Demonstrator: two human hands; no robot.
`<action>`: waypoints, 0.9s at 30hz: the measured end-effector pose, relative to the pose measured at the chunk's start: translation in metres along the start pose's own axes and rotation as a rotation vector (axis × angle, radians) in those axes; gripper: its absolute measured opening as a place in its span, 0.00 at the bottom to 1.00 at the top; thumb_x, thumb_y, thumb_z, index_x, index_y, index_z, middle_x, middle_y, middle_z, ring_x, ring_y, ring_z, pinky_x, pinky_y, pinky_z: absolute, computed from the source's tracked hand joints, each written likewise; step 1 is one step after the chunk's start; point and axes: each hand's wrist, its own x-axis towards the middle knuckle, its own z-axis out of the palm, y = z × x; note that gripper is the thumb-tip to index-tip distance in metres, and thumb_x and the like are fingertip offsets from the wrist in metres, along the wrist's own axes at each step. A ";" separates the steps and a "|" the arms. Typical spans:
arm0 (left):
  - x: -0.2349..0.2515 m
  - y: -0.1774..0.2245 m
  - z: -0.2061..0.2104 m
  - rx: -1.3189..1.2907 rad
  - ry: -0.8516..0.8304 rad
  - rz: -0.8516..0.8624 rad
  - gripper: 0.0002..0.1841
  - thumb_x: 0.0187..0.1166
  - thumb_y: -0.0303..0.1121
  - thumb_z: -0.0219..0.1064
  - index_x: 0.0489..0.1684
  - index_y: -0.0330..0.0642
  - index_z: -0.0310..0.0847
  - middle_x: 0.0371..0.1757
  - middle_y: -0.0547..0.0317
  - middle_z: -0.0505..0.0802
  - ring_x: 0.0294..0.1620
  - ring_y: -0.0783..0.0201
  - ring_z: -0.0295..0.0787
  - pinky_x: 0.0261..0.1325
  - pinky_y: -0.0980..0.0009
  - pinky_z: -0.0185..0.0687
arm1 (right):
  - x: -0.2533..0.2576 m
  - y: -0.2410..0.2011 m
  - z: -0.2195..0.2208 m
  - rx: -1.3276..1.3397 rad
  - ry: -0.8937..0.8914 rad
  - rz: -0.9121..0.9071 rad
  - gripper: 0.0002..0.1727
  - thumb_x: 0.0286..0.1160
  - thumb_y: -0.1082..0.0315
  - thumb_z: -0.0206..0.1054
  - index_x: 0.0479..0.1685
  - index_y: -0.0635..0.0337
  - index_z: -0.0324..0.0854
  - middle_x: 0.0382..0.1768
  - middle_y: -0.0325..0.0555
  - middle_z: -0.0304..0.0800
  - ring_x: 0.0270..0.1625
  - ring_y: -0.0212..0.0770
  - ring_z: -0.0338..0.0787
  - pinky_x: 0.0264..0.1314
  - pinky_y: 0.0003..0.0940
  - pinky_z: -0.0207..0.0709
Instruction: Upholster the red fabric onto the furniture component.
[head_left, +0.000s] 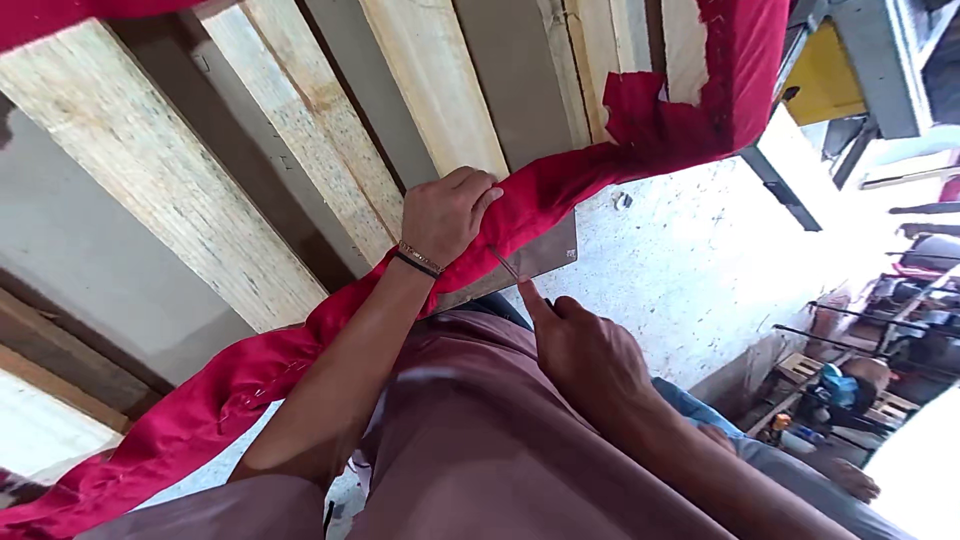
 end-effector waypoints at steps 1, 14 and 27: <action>-0.001 0.000 0.001 -0.003 0.011 0.005 0.13 0.85 0.40 0.66 0.41 0.42 0.94 0.41 0.54 0.97 0.35 0.58 0.96 0.34 0.59 0.88 | 0.001 0.003 0.000 0.011 0.013 -0.017 0.29 0.82 0.67 0.60 0.85 0.44 0.74 0.29 0.51 0.83 0.18 0.50 0.84 0.15 0.45 0.75; -0.009 0.050 -0.053 0.213 -0.608 -0.261 0.21 0.81 0.52 0.69 0.49 0.41 0.91 0.49 0.46 0.95 0.45 0.42 0.94 0.41 0.39 0.87 | -0.014 0.057 0.020 0.545 0.312 0.078 0.24 0.80 0.55 0.57 0.71 0.48 0.85 0.24 0.35 0.85 0.19 0.32 0.77 0.19 0.36 0.73; -0.046 0.051 -0.043 0.151 -0.345 0.057 0.14 0.87 0.39 0.62 0.34 0.44 0.90 0.38 0.55 0.92 0.46 0.52 0.92 0.47 0.57 0.89 | -0.014 0.083 0.050 0.777 0.459 0.179 0.24 0.81 0.55 0.58 0.70 0.58 0.83 0.23 0.36 0.83 0.17 0.26 0.75 0.18 0.28 0.72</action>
